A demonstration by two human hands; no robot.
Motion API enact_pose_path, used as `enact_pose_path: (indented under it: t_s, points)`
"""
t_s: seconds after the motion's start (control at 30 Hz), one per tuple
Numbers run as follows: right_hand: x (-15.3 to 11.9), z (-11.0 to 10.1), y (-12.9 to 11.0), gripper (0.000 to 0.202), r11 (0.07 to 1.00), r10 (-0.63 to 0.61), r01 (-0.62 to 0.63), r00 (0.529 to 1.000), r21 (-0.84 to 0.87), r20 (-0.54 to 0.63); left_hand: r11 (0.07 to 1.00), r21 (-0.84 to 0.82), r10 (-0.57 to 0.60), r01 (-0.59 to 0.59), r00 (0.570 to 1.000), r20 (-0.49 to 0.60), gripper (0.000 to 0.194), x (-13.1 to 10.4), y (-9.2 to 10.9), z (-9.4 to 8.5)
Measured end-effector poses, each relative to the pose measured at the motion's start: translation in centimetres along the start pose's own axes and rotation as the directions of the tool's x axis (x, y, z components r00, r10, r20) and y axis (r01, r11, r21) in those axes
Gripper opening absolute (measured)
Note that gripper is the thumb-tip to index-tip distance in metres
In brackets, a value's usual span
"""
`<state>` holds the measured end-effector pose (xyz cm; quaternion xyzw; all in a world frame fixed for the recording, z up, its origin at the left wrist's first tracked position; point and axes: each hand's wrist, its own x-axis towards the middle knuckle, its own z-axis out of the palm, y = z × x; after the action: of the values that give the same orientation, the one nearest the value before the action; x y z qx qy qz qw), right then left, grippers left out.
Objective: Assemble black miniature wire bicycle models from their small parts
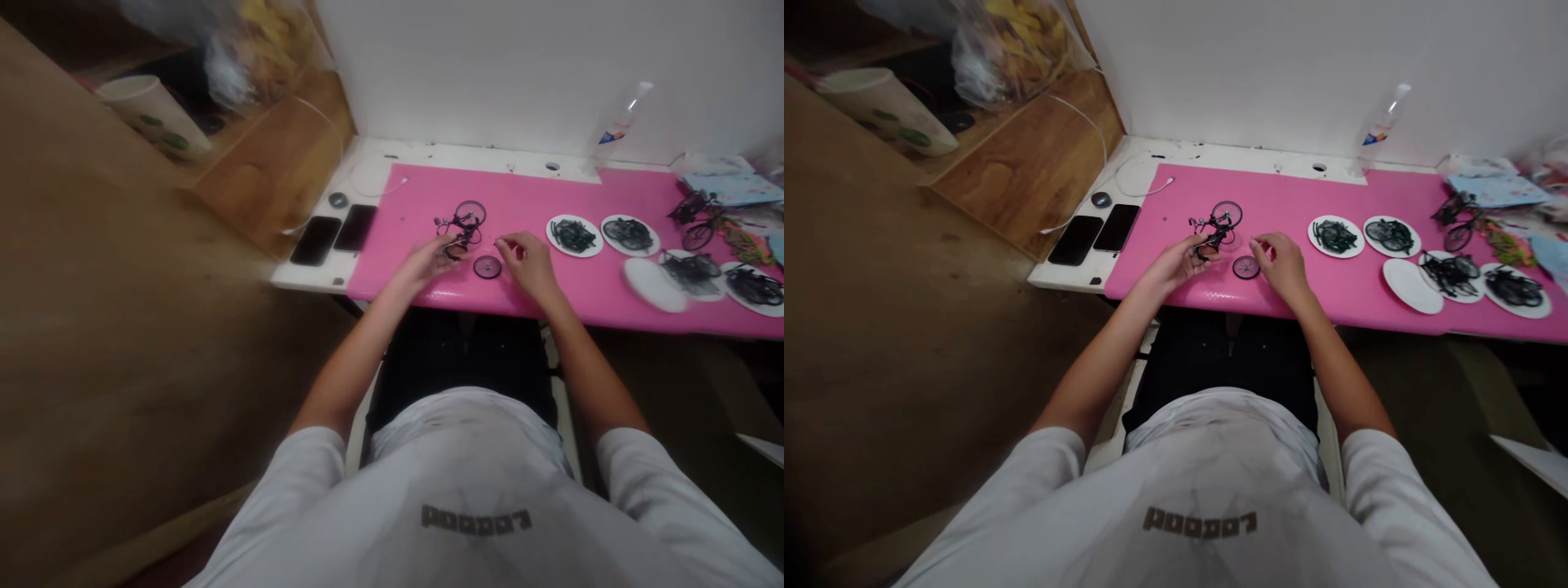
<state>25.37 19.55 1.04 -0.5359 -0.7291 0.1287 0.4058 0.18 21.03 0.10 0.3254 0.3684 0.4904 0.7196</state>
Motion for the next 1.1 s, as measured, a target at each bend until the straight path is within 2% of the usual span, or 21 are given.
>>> enact_pose_path:
  t_s: [0.1,0.23,0.4,0.67,0.97,1.1]
  points:
    - [-0.3,-0.6,-2.6,0.036,0.982,-0.084,0.081,0.996,0.169,0.012,0.997,0.076,-0.007,0.003,0.999,0.051,0.020,-0.4,-0.4,0.4]
    - [-0.8,-0.6,-4.4,0.034,0.966,-0.141,0.123,0.988,0.229,0.064,0.988,0.153,-0.035,0.022,0.996,0.082,0.017,-0.8,-0.8,1.1]
    - [-0.9,-0.3,-4.4,0.038,0.965,-0.133,0.118,0.990,0.235,0.048,0.978,0.198,-0.081,0.067,0.995,0.062,0.019,-1.2,-1.2,1.6]
    - [-0.7,-0.4,-4.1,0.040,0.963,-0.127,0.109,0.990,0.248,0.058,0.967,0.204,-0.167,0.154,0.985,0.052,0.028,-1.2,-1.3,1.4]
    - [-0.8,-0.4,-4.3,0.037,0.959,-0.113,0.094,0.992,0.268,0.056,0.975,0.112,-0.204,0.192,0.974,0.101,0.020,-1.3,-1.2,1.6]
    - [-0.9,-0.5,-4.5,0.032,0.954,-0.132,0.110,0.990,0.280,0.059,0.978,0.068,-0.202,0.197,0.976,0.084,0.014,-1.4,-1.0,1.7]
